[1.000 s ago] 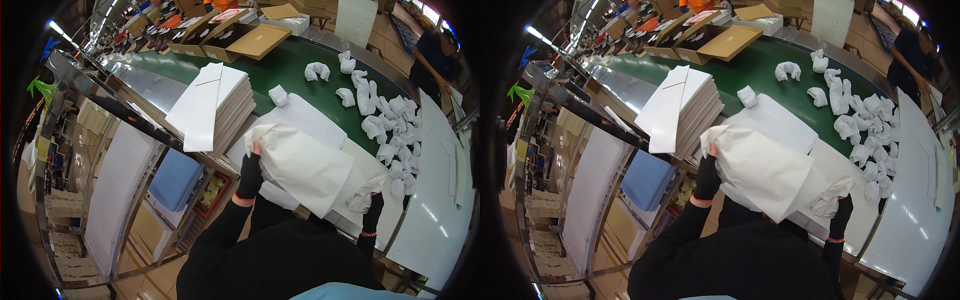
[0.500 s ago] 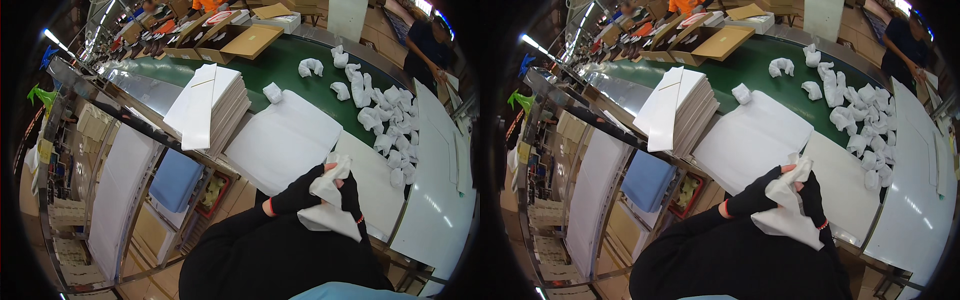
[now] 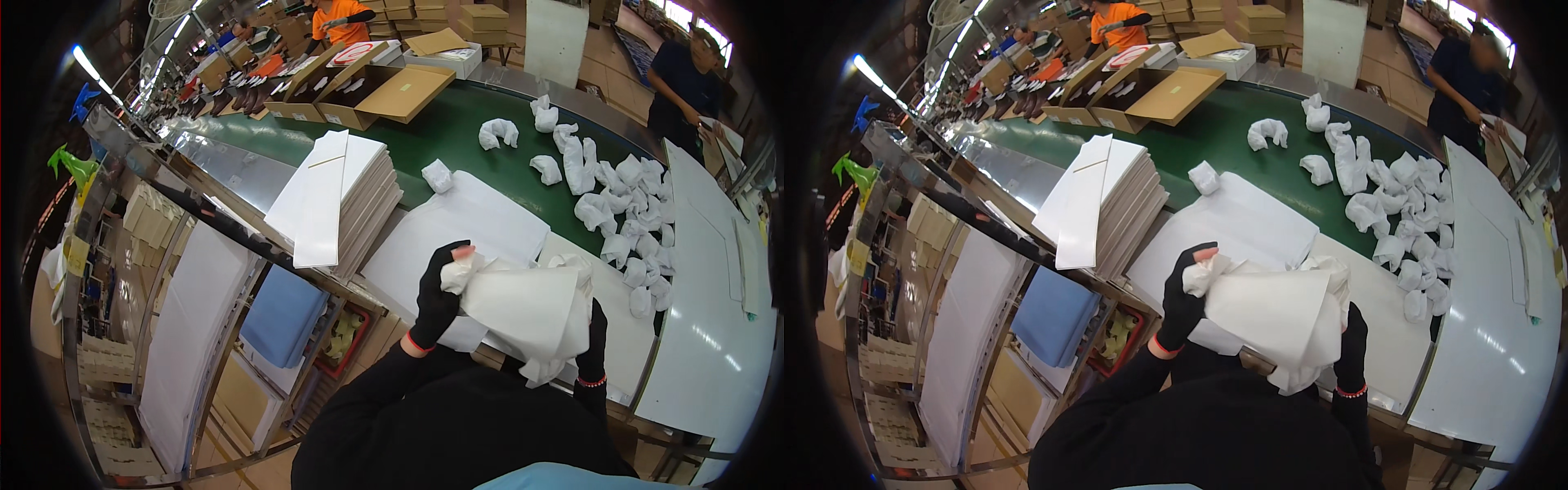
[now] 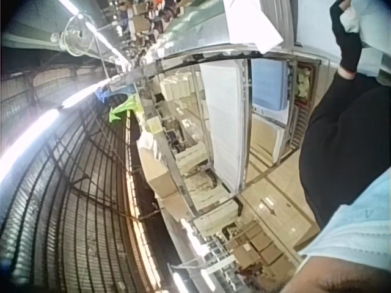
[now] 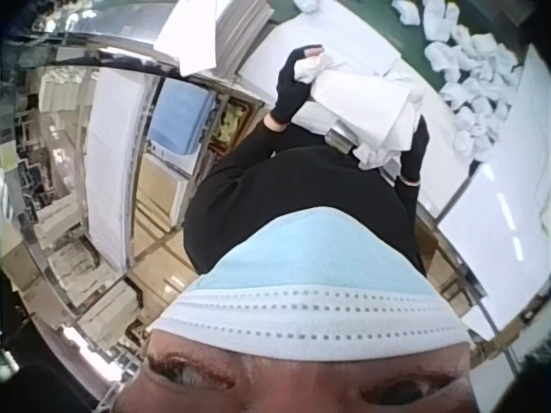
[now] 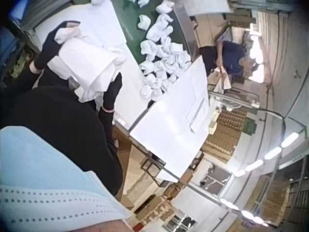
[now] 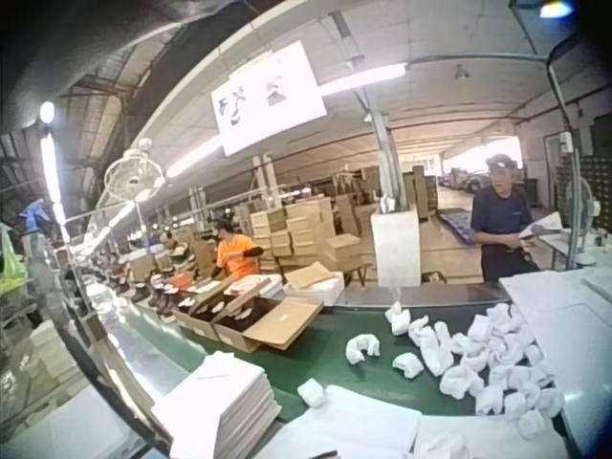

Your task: The person stands at a green workbench in a warehouse and repeatedly wraps small white items in white paper. They pick up a crumpled item, place it on a sheet of paper, fold the paper around it, and place the wrapped bundle on a growing pile to the right.

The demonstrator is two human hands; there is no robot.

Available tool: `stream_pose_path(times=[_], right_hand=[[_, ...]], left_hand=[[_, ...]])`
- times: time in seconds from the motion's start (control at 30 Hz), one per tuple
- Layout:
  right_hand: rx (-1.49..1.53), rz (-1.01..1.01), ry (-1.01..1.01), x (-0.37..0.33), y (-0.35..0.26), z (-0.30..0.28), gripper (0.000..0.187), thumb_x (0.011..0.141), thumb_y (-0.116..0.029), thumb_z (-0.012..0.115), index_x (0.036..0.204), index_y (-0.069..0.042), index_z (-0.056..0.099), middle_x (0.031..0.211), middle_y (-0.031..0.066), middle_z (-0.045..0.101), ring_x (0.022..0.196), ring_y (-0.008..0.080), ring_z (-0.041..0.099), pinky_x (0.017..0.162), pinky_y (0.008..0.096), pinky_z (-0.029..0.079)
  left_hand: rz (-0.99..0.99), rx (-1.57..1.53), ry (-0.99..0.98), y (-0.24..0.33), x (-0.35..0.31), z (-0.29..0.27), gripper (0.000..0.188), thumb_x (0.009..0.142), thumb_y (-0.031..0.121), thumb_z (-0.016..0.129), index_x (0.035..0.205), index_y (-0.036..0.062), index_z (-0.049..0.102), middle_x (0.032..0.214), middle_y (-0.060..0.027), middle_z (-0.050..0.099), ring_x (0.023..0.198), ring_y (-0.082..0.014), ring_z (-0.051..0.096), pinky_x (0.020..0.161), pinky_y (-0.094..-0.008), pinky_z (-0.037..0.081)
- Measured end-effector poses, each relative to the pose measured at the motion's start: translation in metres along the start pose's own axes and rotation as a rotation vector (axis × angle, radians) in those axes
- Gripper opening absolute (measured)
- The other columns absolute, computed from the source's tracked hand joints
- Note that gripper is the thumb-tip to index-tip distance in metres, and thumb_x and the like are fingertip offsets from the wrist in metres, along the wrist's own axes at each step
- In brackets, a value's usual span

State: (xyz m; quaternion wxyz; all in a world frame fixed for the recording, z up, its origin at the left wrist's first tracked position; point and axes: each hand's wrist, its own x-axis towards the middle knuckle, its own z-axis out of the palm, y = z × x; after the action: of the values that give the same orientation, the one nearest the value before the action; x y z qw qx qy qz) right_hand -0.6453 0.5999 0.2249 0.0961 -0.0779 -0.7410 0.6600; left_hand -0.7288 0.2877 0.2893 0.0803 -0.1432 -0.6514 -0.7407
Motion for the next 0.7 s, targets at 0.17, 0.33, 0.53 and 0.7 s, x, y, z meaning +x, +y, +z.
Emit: stream_pose_path(times=[0.17, 0.33, 0.53, 0.7], right_hand=[[0.297, 0.100, -0.121, -0.024, 0.018, 0.007, 0.040, 0.093, -0.017, 0.055, 0.126, 0.005, 0.051, 0.116, 0.0159, 0.061, 0.104, 0.0256, 0.061, 0.090, 0.0372, 0.049], [0.587, 0.280, -0.303, -0.011, -0.006, 0.037, 0.038, 0.092, -0.017, 0.056, 0.124, 0.003, 0.052, 0.114, 0.0138, 0.062, 0.103, 0.0254, 0.062, 0.089, 0.0366, 0.049], [0.618, 0.325, -0.244, -0.008, 0.003, 0.025, 0.037, 0.091, -0.017, 0.057, 0.123, 0.001, 0.052, 0.111, 0.0114, 0.064, 0.102, 0.0252, 0.063, 0.088, 0.0360, 0.051], [0.293, 0.012, -0.205, -0.010, -0.051, 0.006, 0.024, 0.065, -0.018, 0.065, 0.076, -0.008, 0.046, 0.075, 0.0000, 0.051, 0.070, 0.0096, 0.049, 0.062, 0.0238, 0.038]], left_hand=[[0.137, 0.141, -0.072, 0.008, -0.010, 0.016, 0.041, 0.082, 0.004, 0.061, 0.123, -0.0003, 0.057, 0.127, -0.0158, 0.055, 0.120, -0.0269, 0.051, 0.101, -0.0337, 0.038], [-0.088, -0.134, -0.419, -0.008, -0.024, 0.032, 0.052, 0.086, 0.012, 0.066, 0.134, 0.0030, 0.048, 0.131, -0.0088, 0.050, 0.120, -0.0179, 0.049, 0.101, -0.0307, 0.038], [-0.214, -0.074, -0.399, 0.003, -0.014, 0.026, 0.045, 0.083, 0.014, 0.068, 0.124, 0.0077, 0.050, 0.117, -0.0059, 0.059, 0.107, -0.0157, 0.055, 0.093, -0.0306, 0.044], [-0.024, 0.151, -0.126, 0.010, 0.003, -0.002, 0.053, 0.076, 0.018, 0.077, 0.121, 0.0051, 0.051, 0.122, -0.0103, 0.057, 0.101, -0.0165, 0.061, 0.084, -0.0300, 0.048]])
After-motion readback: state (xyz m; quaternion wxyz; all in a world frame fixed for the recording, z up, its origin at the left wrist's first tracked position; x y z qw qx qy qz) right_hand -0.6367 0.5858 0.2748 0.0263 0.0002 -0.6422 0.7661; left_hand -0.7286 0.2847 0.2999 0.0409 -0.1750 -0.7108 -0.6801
